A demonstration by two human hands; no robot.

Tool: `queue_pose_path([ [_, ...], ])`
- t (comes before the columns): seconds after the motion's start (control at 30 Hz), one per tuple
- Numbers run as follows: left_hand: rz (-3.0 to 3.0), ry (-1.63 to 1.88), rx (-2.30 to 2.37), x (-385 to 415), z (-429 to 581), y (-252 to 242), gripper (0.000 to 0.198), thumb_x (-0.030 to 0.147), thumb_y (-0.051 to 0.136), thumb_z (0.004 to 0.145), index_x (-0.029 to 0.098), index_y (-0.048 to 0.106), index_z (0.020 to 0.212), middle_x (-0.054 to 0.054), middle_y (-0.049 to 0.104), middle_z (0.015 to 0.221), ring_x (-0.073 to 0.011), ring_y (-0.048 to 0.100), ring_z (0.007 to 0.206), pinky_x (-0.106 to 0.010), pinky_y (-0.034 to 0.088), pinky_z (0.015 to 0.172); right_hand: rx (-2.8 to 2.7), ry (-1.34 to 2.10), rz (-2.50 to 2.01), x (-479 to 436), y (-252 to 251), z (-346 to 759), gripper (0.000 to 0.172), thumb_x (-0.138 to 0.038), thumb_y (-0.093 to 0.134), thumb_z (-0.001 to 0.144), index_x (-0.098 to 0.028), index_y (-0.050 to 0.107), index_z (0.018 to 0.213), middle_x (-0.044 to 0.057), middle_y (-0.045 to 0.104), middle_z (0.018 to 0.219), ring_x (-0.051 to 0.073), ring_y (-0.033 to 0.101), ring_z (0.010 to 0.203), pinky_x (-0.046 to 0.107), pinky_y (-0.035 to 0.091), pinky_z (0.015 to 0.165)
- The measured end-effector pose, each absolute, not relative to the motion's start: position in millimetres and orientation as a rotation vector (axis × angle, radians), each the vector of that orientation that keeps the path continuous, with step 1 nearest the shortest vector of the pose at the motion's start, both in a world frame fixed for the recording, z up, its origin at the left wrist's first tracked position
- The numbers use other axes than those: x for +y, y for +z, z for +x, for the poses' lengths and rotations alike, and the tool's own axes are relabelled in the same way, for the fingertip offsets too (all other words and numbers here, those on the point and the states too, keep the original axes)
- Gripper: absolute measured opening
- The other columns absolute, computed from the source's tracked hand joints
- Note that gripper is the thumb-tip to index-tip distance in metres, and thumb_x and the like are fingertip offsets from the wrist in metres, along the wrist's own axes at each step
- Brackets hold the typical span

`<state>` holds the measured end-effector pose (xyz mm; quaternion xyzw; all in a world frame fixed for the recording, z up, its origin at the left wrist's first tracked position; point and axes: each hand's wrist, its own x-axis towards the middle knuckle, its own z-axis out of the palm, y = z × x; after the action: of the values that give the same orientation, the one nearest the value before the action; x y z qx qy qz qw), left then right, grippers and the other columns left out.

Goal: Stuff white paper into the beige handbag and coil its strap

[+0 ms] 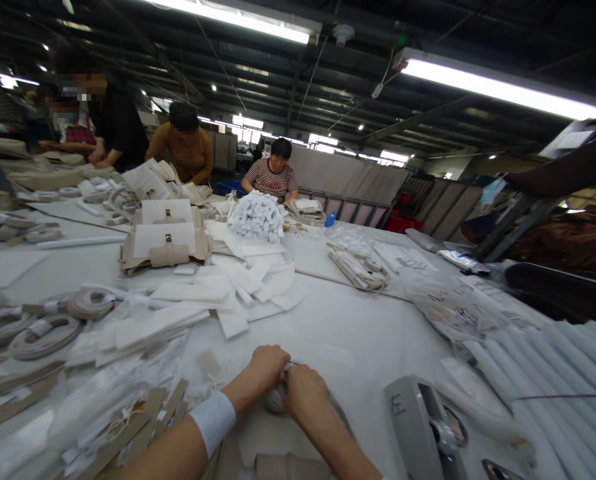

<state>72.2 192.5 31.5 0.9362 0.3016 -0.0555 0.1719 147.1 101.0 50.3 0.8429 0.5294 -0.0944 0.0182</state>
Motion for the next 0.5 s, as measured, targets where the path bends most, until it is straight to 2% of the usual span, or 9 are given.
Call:
queue_pose_path([
  [0.17,2.637,-0.113,0.862,195.1,69.0,25.9,0.024,0.033,0.055,0.090,0.016,0.064,0.103,-0.007,0.066,0.104,-0.0214,0.062,0.097,-0.042,0.050,0.085,1.568,-0.219,2.715,105.5,30.1,140.9,0.023,-0.007,0.051,0.081,-0.011,0.069,0.096,0.018,0.071,0.094,0.031,0.067,0.094,0.034,0.050,0.075],
  [0.3,2.617,-0.096,0.893,197.4,65.2,16.4,0.024,0.029,0.056,0.083,0.022,0.065,0.104,-0.008,0.067,0.105,-0.0244,0.063,0.098,-0.038,0.050,0.082,1.558,-0.230,2.781,95.9,26.8,142.2,0.026,-0.018,0.044,0.091,-0.011,0.068,0.098,0.017,0.071,0.097,0.029,0.066,0.094,0.034,0.049,0.078],
  [0.4,2.597,-0.082,0.920,197.8,63.0,10.3,0.027,0.029,0.055,0.079,0.027,0.066,0.103,-0.007,0.068,0.103,-0.0249,0.064,0.097,-0.035,0.049,0.081,1.635,-0.286,2.835,82.1,31.0,146.0,0.026,-0.023,0.048,0.090,-0.013,0.065,0.107,0.014,0.071,0.100,0.027,0.066,0.095,0.032,0.047,0.080],
  [0.5,2.581,-0.061,0.956,196.6,62.1,6.7,0.029,0.029,0.054,0.077,0.027,0.065,0.104,-0.007,0.067,0.103,-0.0246,0.064,0.097,-0.034,0.048,0.082,1.678,-0.394,2.878,73.2,31.6,147.9,0.023,-0.012,0.048,0.085,-0.014,0.067,0.097,0.010,0.072,0.094,0.024,0.066,0.091,0.029,0.046,0.076],
])
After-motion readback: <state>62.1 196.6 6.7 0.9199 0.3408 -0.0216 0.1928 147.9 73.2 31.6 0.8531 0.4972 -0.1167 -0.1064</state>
